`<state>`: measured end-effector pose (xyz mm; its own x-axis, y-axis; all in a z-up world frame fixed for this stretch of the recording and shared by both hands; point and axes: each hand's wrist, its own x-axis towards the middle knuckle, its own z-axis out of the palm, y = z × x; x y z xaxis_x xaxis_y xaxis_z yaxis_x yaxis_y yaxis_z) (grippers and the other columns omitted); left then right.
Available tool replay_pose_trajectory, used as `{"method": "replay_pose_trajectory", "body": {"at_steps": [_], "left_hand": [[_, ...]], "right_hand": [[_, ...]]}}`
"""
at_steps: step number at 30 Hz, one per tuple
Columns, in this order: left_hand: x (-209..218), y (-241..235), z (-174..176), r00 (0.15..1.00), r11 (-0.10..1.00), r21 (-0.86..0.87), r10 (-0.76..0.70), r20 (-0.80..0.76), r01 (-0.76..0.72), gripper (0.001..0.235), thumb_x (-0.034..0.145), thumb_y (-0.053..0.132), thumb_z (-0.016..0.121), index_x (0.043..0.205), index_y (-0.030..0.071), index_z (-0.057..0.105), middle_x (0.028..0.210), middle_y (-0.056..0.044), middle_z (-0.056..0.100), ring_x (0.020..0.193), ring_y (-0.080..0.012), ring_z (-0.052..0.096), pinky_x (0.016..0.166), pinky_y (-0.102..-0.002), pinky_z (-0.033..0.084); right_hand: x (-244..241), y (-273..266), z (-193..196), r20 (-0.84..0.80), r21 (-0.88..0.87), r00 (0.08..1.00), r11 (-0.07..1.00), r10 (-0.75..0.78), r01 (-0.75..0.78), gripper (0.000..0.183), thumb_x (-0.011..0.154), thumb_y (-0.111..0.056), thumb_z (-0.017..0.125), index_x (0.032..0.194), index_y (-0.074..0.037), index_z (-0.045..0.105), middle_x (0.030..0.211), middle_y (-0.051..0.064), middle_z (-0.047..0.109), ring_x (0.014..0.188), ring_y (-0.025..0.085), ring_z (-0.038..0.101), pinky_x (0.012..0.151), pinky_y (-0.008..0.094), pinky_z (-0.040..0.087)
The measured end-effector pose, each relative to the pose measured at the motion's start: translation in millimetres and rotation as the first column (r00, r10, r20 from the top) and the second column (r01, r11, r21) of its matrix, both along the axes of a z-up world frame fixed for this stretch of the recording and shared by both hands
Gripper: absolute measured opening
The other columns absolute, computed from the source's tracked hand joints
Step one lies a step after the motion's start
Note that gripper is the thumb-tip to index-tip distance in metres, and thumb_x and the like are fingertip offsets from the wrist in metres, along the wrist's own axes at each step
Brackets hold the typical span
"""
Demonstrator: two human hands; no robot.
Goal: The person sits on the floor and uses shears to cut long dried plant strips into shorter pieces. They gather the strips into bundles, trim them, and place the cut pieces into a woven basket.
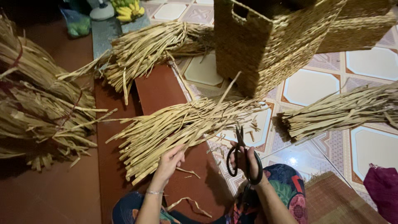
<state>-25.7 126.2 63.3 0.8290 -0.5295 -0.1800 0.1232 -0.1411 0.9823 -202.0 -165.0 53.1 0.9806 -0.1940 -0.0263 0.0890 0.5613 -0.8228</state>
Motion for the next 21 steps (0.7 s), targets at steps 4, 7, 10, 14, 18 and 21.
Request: {"method": "replay_pose_trajectory", "body": {"at_steps": [4,7,10,14,18,21], "left_hand": [[-10.8,1.5,15.3,0.999,0.999,-0.028,-0.035,-0.039,0.034,0.041,0.099,0.013,0.06,0.138,0.004,0.067,0.075,0.002,0.061,0.064,-0.0051,0.049,0.058,-0.02,0.042],[-18.3,1.6,21.5,0.999,0.999,-0.033,-0.04,-0.035,0.038,0.041,0.099,0.012,0.06,0.139,0.004,0.065,0.076,0.001,0.062,0.065,-0.0054,0.05,0.059,-0.02,0.043],[-20.1,2.6,31.9,0.999,0.999,0.013,-0.041,-0.022,0.041,0.042,0.098,0.012,0.06,0.139,0.004,0.064,0.076,0.0,0.064,0.065,-0.0068,0.053,0.059,-0.021,0.045],[-24.4,4.3,39.2,0.997,0.998,-0.025,-0.062,-0.036,0.061,0.043,0.097,0.012,0.061,0.138,0.001,0.063,0.077,-0.001,0.065,0.068,-0.0071,0.055,0.06,-0.022,0.047],[-25.1,4.8,37.1,0.998,0.997,-0.039,-0.069,-0.014,0.068,0.042,0.097,0.012,0.061,0.138,0.001,0.065,0.076,-0.001,0.064,0.065,-0.0073,0.052,0.059,-0.022,0.045],[-23.8,5.3,30.1,0.997,0.996,-0.046,-0.071,0.0,0.071,0.041,0.097,0.012,0.062,0.136,0.0,0.066,0.075,-0.001,0.064,0.064,-0.0072,0.052,0.058,-0.022,0.044]], "right_hand": [[14.8,4.5,28.7,0.016,0.13,0.994,0.986,0.104,-0.106,0.099,0.091,-0.079,0.026,0.152,-0.002,0.04,0.092,0.008,0.064,0.076,0.019,0.058,0.074,0.033,0.047],[21.6,10.6,47.3,-0.045,0.203,0.99,0.972,0.131,-0.12,0.103,0.087,-0.082,0.024,0.151,-0.003,0.041,0.089,0.009,0.064,0.075,0.02,0.059,0.074,0.034,0.047],[27.6,13.3,56.9,-0.072,0.244,0.994,0.968,0.083,-0.063,0.105,0.087,-0.084,0.023,0.148,-0.002,0.045,0.084,0.01,0.063,0.072,0.021,0.058,0.073,0.035,0.047],[33.7,14.6,55.7,-0.071,0.287,0.995,0.957,0.071,-0.048,0.105,0.088,-0.086,0.024,0.144,0.0,0.048,0.08,0.011,0.062,0.068,0.021,0.057,0.071,0.035,0.046],[31.1,17.9,53.7,-0.085,0.328,0.988,0.94,0.129,-0.094,0.107,0.084,-0.087,0.021,0.143,-0.003,0.05,0.081,0.009,0.064,0.068,0.02,0.057,0.065,0.033,0.043],[36.0,18.1,50.2,-0.113,0.346,0.989,0.937,0.094,-0.05,0.107,0.084,-0.088,0.021,0.14,-0.002,0.051,0.081,0.01,0.063,0.069,0.022,0.057,0.069,0.033,0.044]]}}
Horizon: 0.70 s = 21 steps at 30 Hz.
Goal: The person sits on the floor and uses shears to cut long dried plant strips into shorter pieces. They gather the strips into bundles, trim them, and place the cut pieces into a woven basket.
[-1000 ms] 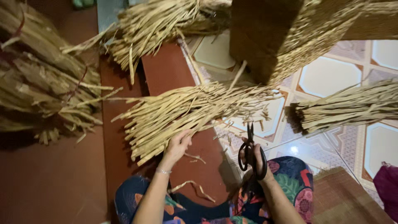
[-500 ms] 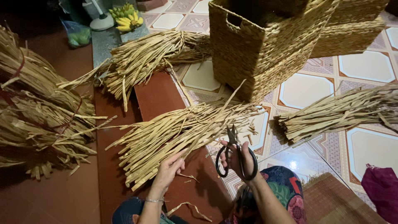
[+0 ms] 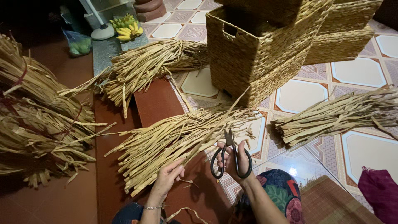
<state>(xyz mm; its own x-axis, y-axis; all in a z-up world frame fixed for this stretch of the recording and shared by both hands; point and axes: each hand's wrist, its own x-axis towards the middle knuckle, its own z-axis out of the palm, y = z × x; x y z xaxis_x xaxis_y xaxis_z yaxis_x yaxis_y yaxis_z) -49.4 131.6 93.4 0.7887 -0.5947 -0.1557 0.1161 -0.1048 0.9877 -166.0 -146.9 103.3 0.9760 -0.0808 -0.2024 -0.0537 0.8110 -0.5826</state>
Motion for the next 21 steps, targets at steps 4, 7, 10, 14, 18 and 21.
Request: {"method": "replay_pose_trajectory", "body": {"at_steps": [4,7,10,14,18,21], "left_hand": [[1.0,0.6,-3.3,1.0,1.0,0.013,-0.001,-0.018,0.001,0.04,0.096,0.011,0.063,0.135,0.0,0.066,0.074,-0.002,0.065,0.064,-0.0074,0.053,0.057,-0.022,0.044],[0.5,-2.2,0.0,0.999,1.0,0.021,0.011,-0.038,-0.01,0.041,0.096,0.011,0.063,0.134,-0.001,0.067,0.074,-0.002,0.065,0.064,-0.0073,0.053,0.057,-0.022,0.044],[-1.3,-0.9,4.6,0.999,0.999,0.038,0.027,-0.045,-0.025,0.041,0.096,0.011,0.063,0.134,-0.001,0.067,0.074,-0.002,0.065,0.064,-0.0075,0.052,0.057,-0.022,0.043],[0.5,-4.3,1.9,0.999,1.0,0.011,-0.005,-0.033,0.005,0.04,0.096,0.011,0.063,0.133,-0.003,0.068,0.074,-0.002,0.065,0.064,-0.0077,0.053,0.058,-0.022,0.044],[-0.4,-4.0,2.3,0.999,0.999,0.039,-0.007,-0.043,0.008,0.04,0.095,0.012,0.064,0.132,-0.002,0.068,0.075,-0.003,0.067,0.066,-0.0079,0.055,0.058,-0.023,0.045],[-1.6,-2.7,5.5,0.998,0.999,0.051,0.004,-0.057,-0.001,0.04,0.094,0.012,0.064,0.133,-0.001,0.067,0.075,-0.003,0.068,0.065,-0.0088,0.056,0.057,-0.023,0.046]], "right_hand": [[5.1,-9.2,-1.0,0.024,-0.015,0.998,0.998,-0.062,0.062,0.102,0.084,-0.086,0.024,0.138,-0.004,0.053,0.079,0.009,0.061,0.067,0.021,0.054,0.068,0.036,0.046],[4.4,-14.4,-1.2,0.044,0.029,0.999,0.999,-0.029,0.027,0.1,0.086,-0.086,0.026,0.138,-0.005,0.053,0.079,0.008,0.06,0.067,0.02,0.053,0.067,0.036,0.044],[-4.2,-7.1,-1.4,0.068,0.094,0.997,0.995,-0.023,0.016,0.103,0.087,-0.087,0.028,0.139,-0.002,0.054,0.081,0.009,0.061,0.07,0.02,0.054,0.068,0.033,0.043],[-12.1,-2.9,6.4,0.044,0.097,0.999,0.995,0.007,-0.011,0.103,0.083,-0.086,0.027,0.138,-0.004,0.054,0.083,0.008,0.062,0.072,0.021,0.055,0.07,0.032,0.044],[3.0,-11.1,10.0,-0.026,0.12,1.0,0.993,0.008,-0.005,0.103,0.081,-0.088,0.025,0.134,-0.005,0.056,0.081,0.009,0.061,0.071,0.021,0.055,0.069,0.032,0.045],[15.1,-18.7,-1.4,-0.002,0.079,0.998,0.995,-0.066,0.066,0.091,0.084,-0.086,0.027,0.122,-0.009,0.056,0.076,0.007,0.058,0.063,0.019,0.052,0.062,0.034,0.042]]}}
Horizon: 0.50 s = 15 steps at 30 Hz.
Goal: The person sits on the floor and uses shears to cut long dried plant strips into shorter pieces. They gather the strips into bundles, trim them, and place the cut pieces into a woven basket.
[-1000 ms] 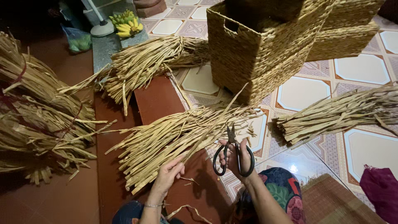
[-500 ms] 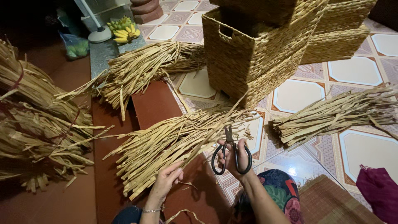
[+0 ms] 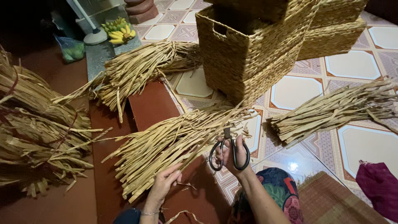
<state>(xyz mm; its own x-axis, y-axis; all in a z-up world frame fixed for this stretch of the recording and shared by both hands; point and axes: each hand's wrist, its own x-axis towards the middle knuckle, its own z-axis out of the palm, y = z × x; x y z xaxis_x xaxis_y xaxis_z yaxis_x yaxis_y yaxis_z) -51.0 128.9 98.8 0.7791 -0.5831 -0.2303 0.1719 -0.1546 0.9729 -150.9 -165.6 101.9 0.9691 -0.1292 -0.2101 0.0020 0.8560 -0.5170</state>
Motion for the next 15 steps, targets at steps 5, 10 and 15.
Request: {"method": "replay_pose_trajectory", "body": {"at_steps": [5,10,15], "left_hand": [[6.3,8.8,-6.1,0.999,0.997,0.067,0.045,0.01,-0.046,0.039,0.094,0.014,0.064,0.132,0.002,0.07,0.071,-0.002,0.064,0.061,-0.0089,0.052,0.055,-0.023,0.042],[25.1,16.9,-25.3,0.985,0.976,0.164,0.124,0.116,-0.142,0.034,0.101,0.026,0.064,0.111,-0.004,0.073,0.071,-0.001,0.062,0.062,-0.0112,0.051,0.056,-0.025,0.041],[28.1,-0.8,-23.3,0.946,0.895,0.313,0.321,0.043,-0.318,0.039,0.093,0.036,0.07,0.114,0.004,0.08,0.077,-0.006,0.066,0.068,-0.0156,0.056,0.063,-0.03,0.045]], "right_hand": [[-3.8,-14.7,-23.9,0.053,-0.176,0.974,0.957,-0.222,0.228,0.08,0.1,-0.072,0.031,0.125,-0.002,0.059,0.066,0.002,0.047,0.049,0.009,0.038,0.047,0.025,0.031],[-33.1,-32.7,-28.5,0.02,-0.51,0.88,0.752,-0.474,0.417,0.067,0.103,-0.057,0.033,0.126,0.0,0.059,0.06,0.0,0.045,0.046,0.008,0.037,0.041,0.024,0.029],[-63.7,-59.5,-43.5,0.156,-0.726,0.785,0.47,-0.599,0.503,0.059,0.107,-0.046,0.039,0.128,0.004,0.061,0.058,-0.003,0.045,0.045,0.006,0.036,0.041,0.024,0.031]]}}
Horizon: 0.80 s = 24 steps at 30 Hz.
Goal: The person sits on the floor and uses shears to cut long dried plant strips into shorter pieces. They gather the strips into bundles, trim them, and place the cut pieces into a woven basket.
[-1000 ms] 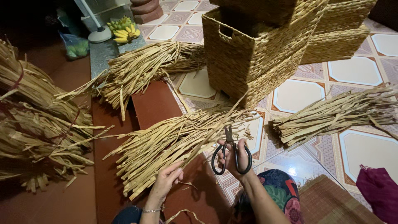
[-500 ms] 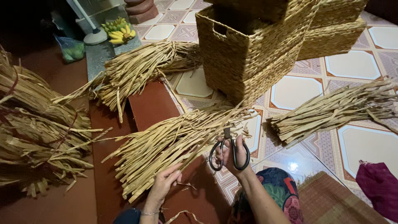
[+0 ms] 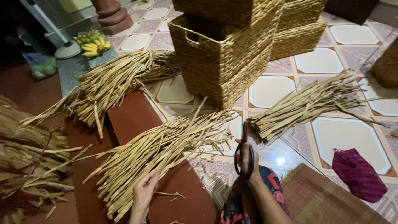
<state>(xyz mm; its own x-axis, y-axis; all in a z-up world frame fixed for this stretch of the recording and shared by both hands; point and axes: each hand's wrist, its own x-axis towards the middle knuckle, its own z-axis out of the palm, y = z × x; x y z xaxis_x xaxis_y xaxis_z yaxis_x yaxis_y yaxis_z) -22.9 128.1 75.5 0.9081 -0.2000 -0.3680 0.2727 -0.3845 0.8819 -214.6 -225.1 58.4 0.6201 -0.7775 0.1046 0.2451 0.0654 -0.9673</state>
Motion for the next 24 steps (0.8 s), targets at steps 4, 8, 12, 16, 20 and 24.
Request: {"method": "replay_pose_trajectory", "body": {"at_steps": [4,8,12,16,20,24], "left_hand": [[-7.3,-5.0,1.0,0.997,0.996,-0.07,-0.043,0.06,0.048,0.04,0.083,0.031,0.078,0.115,0.006,0.078,0.087,-0.008,0.075,0.074,-0.0159,0.063,0.068,-0.034,0.052],[-6.3,-5.7,2.4,0.951,0.971,-0.015,-0.231,0.207,0.239,0.038,0.085,0.034,0.078,0.113,0.007,0.079,0.102,-0.003,0.08,0.093,-0.0112,0.072,0.082,-0.032,0.058],[-15.9,-10.3,7.5,0.97,0.974,0.025,-0.228,0.086,0.227,0.037,0.083,0.03,0.079,0.114,0.01,0.082,0.099,-0.014,0.082,0.09,-0.0234,0.071,0.081,-0.041,0.056],[-20.3,-10.7,15.3,0.961,0.965,0.003,-0.263,0.088,0.264,0.033,0.081,0.029,0.08,0.11,0.011,0.081,0.104,-0.011,0.084,0.098,-0.0198,0.077,0.09,-0.038,0.06],[-18.8,-10.7,10.7,0.94,0.944,-0.07,-0.309,0.144,0.321,0.034,0.08,0.026,0.082,0.11,0.009,0.081,0.105,-0.012,0.083,0.098,-0.0202,0.077,0.091,-0.037,0.06],[-18.9,-9.9,10.6,0.933,0.936,-0.076,-0.33,0.146,0.343,0.034,0.081,0.027,0.081,0.109,0.008,0.082,0.106,-0.013,0.083,0.098,-0.021,0.076,0.09,-0.037,0.06]], "right_hand": [[-18.6,-17.4,-3.4,-0.045,-0.037,0.999,0.999,0.028,-0.029,0.058,0.106,-0.045,0.042,0.13,0.005,0.059,0.058,-0.002,0.046,0.045,0.007,0.038,0.041,0.024,0.032],[-34.6,-23.3,8.8,-0.166,-0.107,0.967,0.972,0.191,-0.211,0.063,0.102,-0.05,0.042,0.143,-0.003,0.052,0.068,-0.003,0.052,0.053,0.006,0.042,0.047,0.023,0.036],[-34.1,-36.2,19.1,-0.287,-0.193,0.915,0.919,0.283,-0.344,0.068,0.101,-0.055,0.039,0.153,-0.011,0.045,0.081,-0.003,0.058,0.064,0.005,0.048,0.056,0.021,0.043],[-28.1,-41.4,28.1,-0.24,-0.249,0.918,0.894,0.315,-0.372,0.069,0.104,-0.055,0.041,0.156,-0.01,0.045,0.082,0.0,0.057,0.065,0.005,0.047,0.056,0.022,0.042],[-28.0,-42.6,47.0,-0.174,-0.138,0.917,0.913,0.358,-0.383,0.073,0.099,-0.056,0.04,0.152,-0.007,0.044,0.077,-0.001,0.056,0.051,0.006,0.043,0.044,0.024,0.038],[-29.0,-35.5,58.5,-0.174,-0.02,0.918,0.931,0.356,-0.365,0.072,0.098,-0.055,0.042,0.146,-0.001,0.049,0.063,-0.004,0.046,0.046,0.005,0.041,0.04,0.022,0.032]]}}
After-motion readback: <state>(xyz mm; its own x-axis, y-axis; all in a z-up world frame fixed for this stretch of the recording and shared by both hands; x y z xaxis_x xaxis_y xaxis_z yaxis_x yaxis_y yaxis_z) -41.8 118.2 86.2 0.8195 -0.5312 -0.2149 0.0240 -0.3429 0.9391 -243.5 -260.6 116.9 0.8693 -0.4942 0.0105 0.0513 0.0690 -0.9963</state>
